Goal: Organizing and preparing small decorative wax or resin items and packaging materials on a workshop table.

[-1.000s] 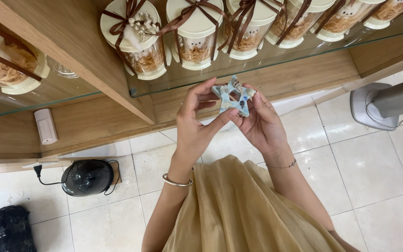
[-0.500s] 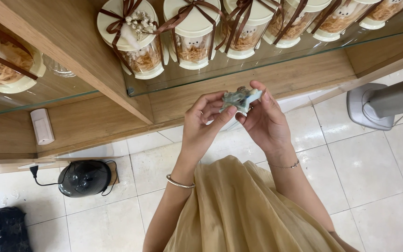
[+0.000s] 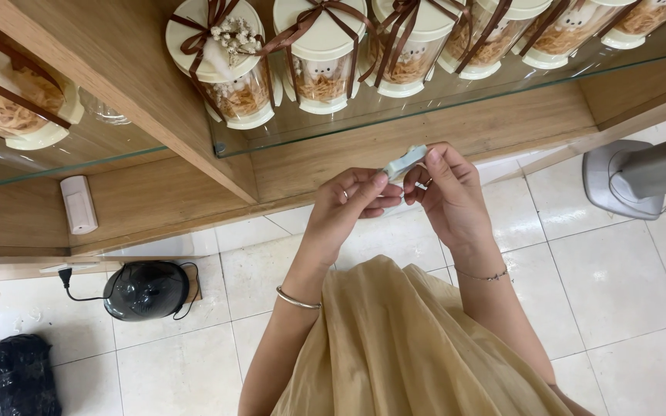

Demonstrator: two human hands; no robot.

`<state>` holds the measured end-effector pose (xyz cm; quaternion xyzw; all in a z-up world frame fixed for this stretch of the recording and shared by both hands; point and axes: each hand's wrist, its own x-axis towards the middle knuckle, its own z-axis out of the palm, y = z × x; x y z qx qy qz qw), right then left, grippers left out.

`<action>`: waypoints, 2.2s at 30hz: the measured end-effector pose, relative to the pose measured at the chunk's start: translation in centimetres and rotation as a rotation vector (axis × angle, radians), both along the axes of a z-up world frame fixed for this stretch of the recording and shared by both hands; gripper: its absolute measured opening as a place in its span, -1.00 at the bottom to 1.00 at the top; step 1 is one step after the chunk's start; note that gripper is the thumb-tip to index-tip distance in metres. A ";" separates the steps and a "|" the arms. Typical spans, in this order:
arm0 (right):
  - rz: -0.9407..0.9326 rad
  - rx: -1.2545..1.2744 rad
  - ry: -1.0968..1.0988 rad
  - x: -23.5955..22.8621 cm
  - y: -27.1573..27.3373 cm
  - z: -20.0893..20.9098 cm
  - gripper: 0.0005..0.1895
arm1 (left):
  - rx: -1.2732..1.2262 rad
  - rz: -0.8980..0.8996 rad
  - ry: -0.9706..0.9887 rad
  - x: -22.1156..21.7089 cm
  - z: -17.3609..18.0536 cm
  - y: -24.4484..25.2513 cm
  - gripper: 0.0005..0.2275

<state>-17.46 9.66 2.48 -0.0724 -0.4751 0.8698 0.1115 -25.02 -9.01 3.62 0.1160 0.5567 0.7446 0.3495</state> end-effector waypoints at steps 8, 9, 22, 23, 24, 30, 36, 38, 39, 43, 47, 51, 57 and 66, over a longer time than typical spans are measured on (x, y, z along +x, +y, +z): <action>-0.104 0.130 0.002 0.1 -0.1 0.8 -0.82 | 0.084 -0.150 -0.140 0.1 -0.7 -0.1 -0.52; -0.108 0.138 0.011 0.2 -0.1 0.8 -0.82 | 0.089 -0.166 -0.146 0.1 -0.5 -0.1 -0.52; -0.126 0.279 0.001 0.7 -0.9 1.8 -0.66 | 0.059 -0.094 -0.120 0.0 -0.6 -0.4 -0.56; -0.112 0.277 0.019 0.8 -1.1 2.0 -0.57 | 0.058 -0.022 -0.064 0.0 -0.6 -0.4 -0.60; -0.099 0.275 0.038 0.8 -1.3 2.1 -0.48 | 0.057 0.050 -0.009 0.1 -0.6 -0.4 -0.64; 0.073 0.076 0.265 2.0 -2.2 2.4 -0.17 | 0.024 0.334 0.489 1.9 3.5 0.2 -0.53; 0.058 -0.108 0.220 3.2 -1.6 1.2 -0.20 | -0.249 0.410 0.759 3.0 4.2 1.2 -0.43; 0.042 -0.127 0.201 3.5 -1.4 1.8 -0.27 | -0.287 0.396 0.787 3.2 4.2 1.8 -0.42; 0.033 -0.148 0.181 3.7 -1.3 2.1 -0.33 | -0.327 0.388 0.815 3.4 4.2 2.1 -0.41; -0.007 -0.181 0.181 4.7 0.0 1.5 -0.44 | -0.363 0.361 0.899 4.3 4.2 3.5 -0.41; -0.071 -0.185 0.163 5.9 1.1 1.5 -0.44 | -0.347 0.340 1.020 5.1 4.5 4.9 -0.40; -0.183 -0.240 0.147 7.6 3.3 -0.2 -0.51 | -0.255 0.250 1.087 6.1 5.0 6.4 -0.43; -0.335 -0.341 0.121 11.8 7.4 -1.7 -0.56 | -0.070 0.041 0.990 8.5 5.4 10.0 -0.58; -0.615 -0.287 0.191 22.2 11.8 -1.7 -0.56 | -0.052 -0.303 0.882 12.2 4.4 18.0 -0.48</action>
